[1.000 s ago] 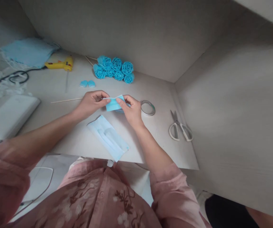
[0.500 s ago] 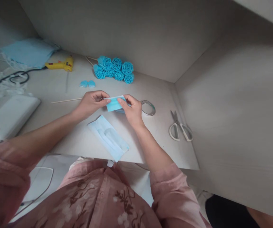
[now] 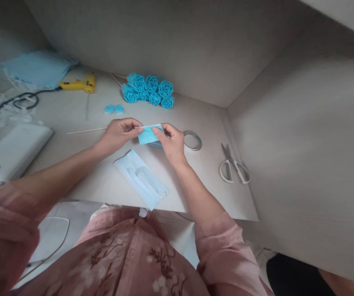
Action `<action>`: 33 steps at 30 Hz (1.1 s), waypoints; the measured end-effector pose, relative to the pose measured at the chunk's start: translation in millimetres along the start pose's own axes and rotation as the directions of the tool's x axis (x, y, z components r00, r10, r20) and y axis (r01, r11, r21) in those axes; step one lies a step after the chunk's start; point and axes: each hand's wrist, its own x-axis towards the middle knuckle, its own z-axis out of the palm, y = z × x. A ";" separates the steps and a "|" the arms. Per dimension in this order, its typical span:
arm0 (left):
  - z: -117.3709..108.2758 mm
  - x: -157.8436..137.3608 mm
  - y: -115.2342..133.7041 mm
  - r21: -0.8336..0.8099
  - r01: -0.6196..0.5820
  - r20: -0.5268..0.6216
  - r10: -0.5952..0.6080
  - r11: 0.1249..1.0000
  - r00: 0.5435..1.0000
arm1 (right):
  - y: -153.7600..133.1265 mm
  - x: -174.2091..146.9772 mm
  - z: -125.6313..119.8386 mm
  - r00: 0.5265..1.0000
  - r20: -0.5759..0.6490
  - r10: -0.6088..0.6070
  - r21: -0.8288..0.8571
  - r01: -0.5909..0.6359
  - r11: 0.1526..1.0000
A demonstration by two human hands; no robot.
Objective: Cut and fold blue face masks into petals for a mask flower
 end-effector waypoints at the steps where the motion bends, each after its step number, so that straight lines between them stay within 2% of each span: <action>1: -0.1 -0.2 0.4 0.000 -0.004 0.005 0.004 1.000 1.000 | 0.0 0.1 0.3 1.000 -0.009 0.006 0.007 -0.005 1.000; 7: 0.5 -0.3 0.3 -0.003 0.009 0.055 -0.009 1.000 0.998 | -2.0 1.7 1.4 0.996 -0.078 0.054 0.018 -0.052 0.998; 22: 0.1 -0.7 1.9 -0.001 0.019 0.012 -0.019 1.000 1.000 | -2.7 0.9 1.3 0.996 -0.074 0.045 0.101 -0.037 0.994; 33: -2.1 0.3 -1.5 0.073 0.006 0.026 -0.008 0.997 1.000 | -1.5 0.9 0.7 0.998 -0.067 0.014 0.057 -0.010 0.998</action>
